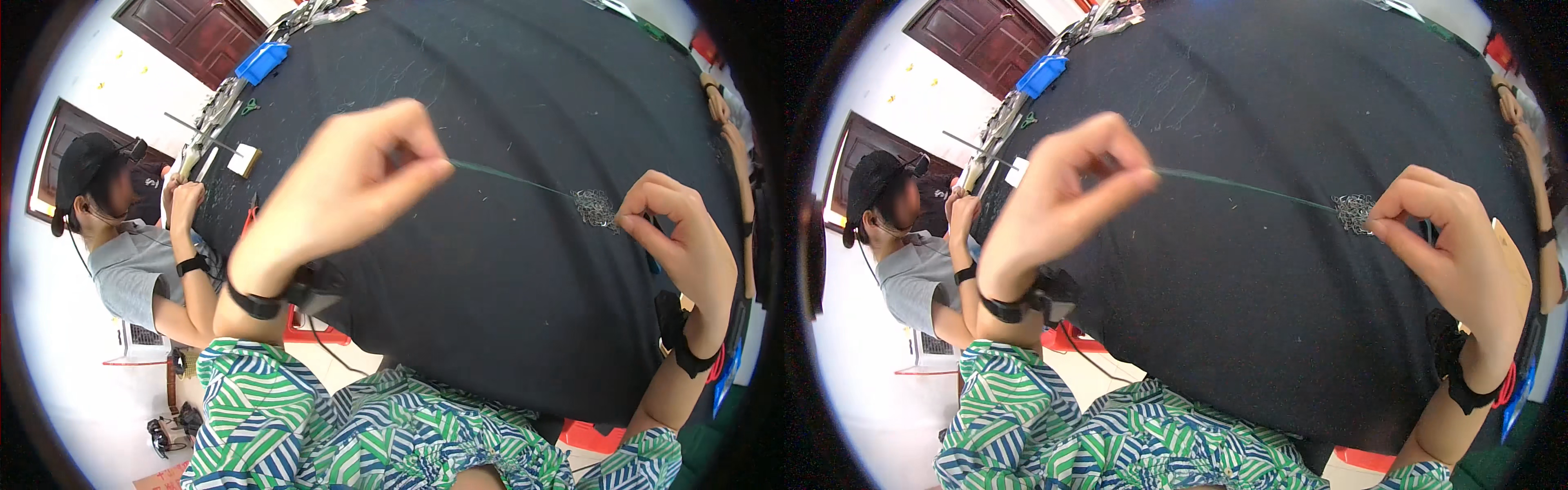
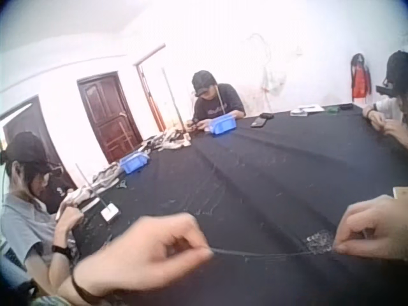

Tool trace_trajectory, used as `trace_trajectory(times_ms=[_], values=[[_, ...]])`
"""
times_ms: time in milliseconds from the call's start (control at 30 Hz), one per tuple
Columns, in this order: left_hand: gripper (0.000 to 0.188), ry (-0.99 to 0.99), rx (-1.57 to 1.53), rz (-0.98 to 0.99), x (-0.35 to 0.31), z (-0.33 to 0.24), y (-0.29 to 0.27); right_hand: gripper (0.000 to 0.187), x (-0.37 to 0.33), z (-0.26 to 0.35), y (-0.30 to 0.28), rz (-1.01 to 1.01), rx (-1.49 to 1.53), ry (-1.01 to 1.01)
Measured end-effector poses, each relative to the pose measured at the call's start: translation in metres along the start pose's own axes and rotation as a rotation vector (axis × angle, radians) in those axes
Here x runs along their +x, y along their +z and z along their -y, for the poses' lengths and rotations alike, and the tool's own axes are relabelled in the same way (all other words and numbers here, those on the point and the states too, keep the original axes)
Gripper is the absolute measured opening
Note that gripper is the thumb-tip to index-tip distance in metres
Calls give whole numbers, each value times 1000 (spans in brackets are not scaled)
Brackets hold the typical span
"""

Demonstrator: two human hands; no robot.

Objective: The person threads a length of green line through a small metal component and then uses pliers to crimp a small metal sleeve onto the line.

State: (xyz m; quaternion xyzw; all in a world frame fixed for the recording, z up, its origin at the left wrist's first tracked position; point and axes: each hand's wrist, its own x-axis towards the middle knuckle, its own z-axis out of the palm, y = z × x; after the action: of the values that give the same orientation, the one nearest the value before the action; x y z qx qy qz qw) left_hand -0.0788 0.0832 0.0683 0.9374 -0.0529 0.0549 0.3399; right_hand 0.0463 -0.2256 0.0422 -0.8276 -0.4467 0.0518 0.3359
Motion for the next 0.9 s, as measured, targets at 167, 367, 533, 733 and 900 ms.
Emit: trace_trajectory(times_ms=[167, 367, 533, 733, 900], values=[[16, -133, 176, -49, 8, 53, -64, 9, 4, 3, 6, 104, -35, 119], [25, -317, 457, -527, 31, 171, -142, 8, 0, -3, 7, 142, -22, 63], [28, -477, 708, -699, 18, 254, -169, 9, 0, -4, 6, 138, -49, 81], [31, -884, 556, -285, -24, 288, -139, 9, 2, -11, 6, 138, -44, 71], [23, -1127, 594, -177, -31, 279, -131, 9, 1, -11, 6, 133, -59, 90]])
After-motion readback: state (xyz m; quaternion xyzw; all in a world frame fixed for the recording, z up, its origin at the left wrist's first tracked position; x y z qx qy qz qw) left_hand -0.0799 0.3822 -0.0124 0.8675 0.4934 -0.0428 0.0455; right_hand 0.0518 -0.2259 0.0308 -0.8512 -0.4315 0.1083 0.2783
